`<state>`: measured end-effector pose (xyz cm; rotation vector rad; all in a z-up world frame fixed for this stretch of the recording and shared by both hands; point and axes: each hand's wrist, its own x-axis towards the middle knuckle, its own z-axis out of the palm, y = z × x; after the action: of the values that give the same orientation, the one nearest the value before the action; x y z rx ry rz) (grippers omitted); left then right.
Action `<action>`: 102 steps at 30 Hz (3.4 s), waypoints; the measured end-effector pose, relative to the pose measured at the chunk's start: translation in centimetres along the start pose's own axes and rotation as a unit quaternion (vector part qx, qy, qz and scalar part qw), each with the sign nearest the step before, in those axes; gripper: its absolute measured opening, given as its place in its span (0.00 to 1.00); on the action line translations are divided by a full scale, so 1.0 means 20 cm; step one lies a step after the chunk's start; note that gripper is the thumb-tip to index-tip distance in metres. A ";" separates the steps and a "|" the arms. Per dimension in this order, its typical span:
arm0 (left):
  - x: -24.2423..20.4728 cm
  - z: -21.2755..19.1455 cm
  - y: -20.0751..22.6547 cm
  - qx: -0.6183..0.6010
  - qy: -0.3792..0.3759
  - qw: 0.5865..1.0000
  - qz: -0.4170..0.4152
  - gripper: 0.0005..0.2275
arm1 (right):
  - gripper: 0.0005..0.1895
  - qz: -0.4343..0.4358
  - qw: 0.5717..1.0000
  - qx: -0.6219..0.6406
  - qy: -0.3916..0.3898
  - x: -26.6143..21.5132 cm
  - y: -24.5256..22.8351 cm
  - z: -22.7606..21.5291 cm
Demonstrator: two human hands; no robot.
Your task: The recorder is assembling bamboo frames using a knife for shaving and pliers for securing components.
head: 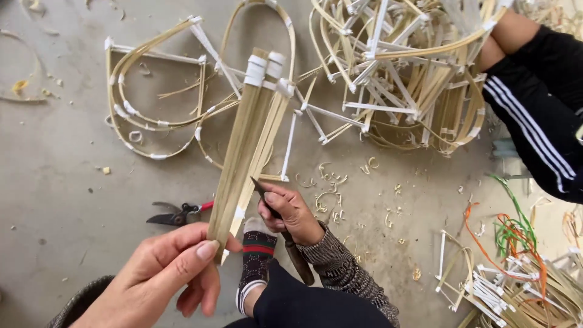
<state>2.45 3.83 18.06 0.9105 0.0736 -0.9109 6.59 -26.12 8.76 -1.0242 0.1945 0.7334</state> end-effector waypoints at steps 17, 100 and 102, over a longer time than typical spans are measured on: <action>0.18 -0.35 0.11 0.468 0.454 0.725 0.222 0.16 | 0.31 -0.256 0.853 -0.444 0.100 -0.14 -0.01 -0.06; 0.46 -0.30 -0.11 -0.068 0.159 0.959 0.226 0.22 | 0.14 -0.101 0.927 -0.319 -0.171 -0.24 -0.28 0.24; 0.47 -0.31 -0.10 -0.050 0.181 0.948 0.255 0.22 | 0.13 -0.075 0.924 -0.320 -0.197 -0.21 -0.23 0.28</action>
<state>8.94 1.53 8.91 0.9331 0.1880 -0.2505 5.34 -24.80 16.99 -1.4603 -0.5034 0.8677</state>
